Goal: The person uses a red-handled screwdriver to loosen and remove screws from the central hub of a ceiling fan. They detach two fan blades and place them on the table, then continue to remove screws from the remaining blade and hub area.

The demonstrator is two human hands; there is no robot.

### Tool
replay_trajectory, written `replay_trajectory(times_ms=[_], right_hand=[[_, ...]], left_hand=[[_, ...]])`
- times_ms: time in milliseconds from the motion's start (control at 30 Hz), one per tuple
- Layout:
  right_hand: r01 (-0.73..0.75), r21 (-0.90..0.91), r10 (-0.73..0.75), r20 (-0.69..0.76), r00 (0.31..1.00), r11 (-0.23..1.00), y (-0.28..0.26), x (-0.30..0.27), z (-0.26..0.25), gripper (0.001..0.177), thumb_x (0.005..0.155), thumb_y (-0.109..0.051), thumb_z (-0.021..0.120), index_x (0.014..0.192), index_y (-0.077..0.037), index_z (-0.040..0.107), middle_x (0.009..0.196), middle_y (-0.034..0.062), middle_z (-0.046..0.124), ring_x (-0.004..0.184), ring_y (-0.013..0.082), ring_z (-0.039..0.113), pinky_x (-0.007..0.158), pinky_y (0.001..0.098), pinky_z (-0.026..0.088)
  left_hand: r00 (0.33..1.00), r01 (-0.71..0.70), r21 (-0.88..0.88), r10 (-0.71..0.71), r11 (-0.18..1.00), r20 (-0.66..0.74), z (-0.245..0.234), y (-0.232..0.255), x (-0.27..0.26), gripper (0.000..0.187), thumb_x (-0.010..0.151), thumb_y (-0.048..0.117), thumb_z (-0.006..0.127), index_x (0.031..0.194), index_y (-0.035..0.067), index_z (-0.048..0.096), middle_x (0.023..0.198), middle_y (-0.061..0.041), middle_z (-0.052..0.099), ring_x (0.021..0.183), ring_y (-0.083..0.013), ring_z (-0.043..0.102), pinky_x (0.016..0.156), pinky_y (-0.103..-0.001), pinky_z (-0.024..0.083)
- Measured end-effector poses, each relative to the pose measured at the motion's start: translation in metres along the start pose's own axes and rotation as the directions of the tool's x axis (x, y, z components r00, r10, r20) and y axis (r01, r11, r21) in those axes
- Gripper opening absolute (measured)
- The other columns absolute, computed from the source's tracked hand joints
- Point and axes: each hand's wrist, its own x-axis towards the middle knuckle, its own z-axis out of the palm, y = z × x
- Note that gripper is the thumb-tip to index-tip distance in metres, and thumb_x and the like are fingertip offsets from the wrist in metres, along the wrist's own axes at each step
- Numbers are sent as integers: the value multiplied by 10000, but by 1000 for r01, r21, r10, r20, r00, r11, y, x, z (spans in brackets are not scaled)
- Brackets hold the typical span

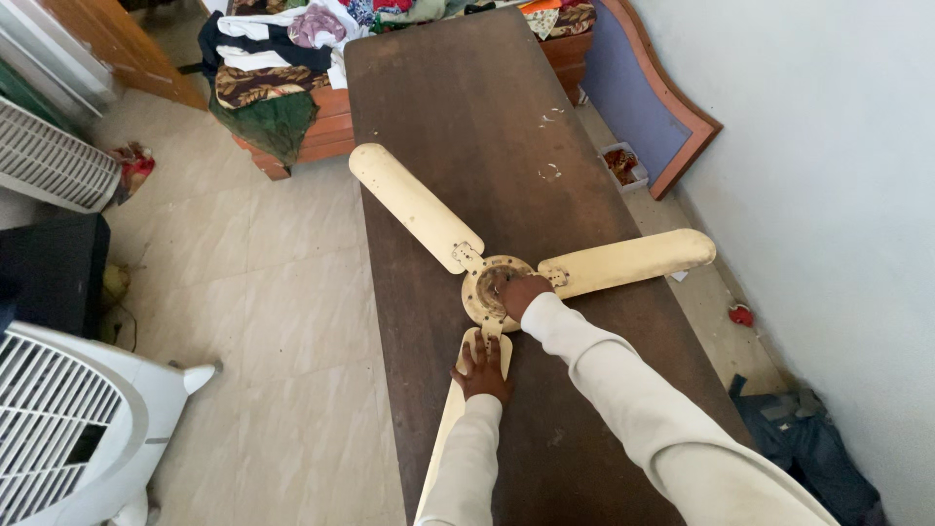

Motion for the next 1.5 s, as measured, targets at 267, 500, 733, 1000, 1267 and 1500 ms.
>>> replay_trajectory(times_ms=[267,500,733,1000,1267,1500], right_hand=[[277,28,-266,-199,943,960,12,20,43,232,915,-135,593,1103,-149,729,1256,137,683,1117,329,680,911,456,555],[294,250,-243,-214,946,923,2,20,49,111,939,-157,607,1023,-131,674,1155,154,667,1094,351,667,918,453,533],[125,566,-77,-108,991,815,6,9,29,379,899,-51,626,1256,-144,538,1327,182,528,1101,369,644,911,444,543],[244,805,13,-298,954,540,42,18,47,574,684,10,782,1193,-121,550,1269,146,563,1211,352,609,1001,413,536],[-38,592,100,-73,992,805,54,49,102,949,711,-231,866,1539,-198,402,1460,172,545,1316,380,561,1111,408,472],[-121,364,132,-4,991,923,41,63,102,1011,709,-441,876,1565,-277,362,1590,68,426,1449,359,399,1174,444,378]], left_hand=[[989,-39,-66,29,997,-147,13,-3,7,1029,883,474,766,1643,294,95,1730,1,5,1571,-321,53,1184,-717,176],[910,-254,-649,-49,717,-411,6,0,52,841,854,304,789,1563,160,360,1480,-83,567,1229,-276,629,1042,-428,539],[837,-496,-663,106,561,-537,-10,12,85,390,911,-3,595,1298,34,634,1145,-184,760,1058,-369,725,882,-427,591],[796,-491,-592,53,638,-603,-34,12,73,419,925,142,676,1338,131,610,1175,-203,709,1073,-410,674,872,-478,553],[901,-362,-659,64,659,-430,-13,10,107,510,982,348,670,1436,191,498,1107,-230,725,1049,-431,695,871,-505,568],[922,-298,-633,43,714,-386,11,-2,119,444,1014,254,571,1456,271,527,1114,-218,734,1043,-446,688,868,-533,555]])
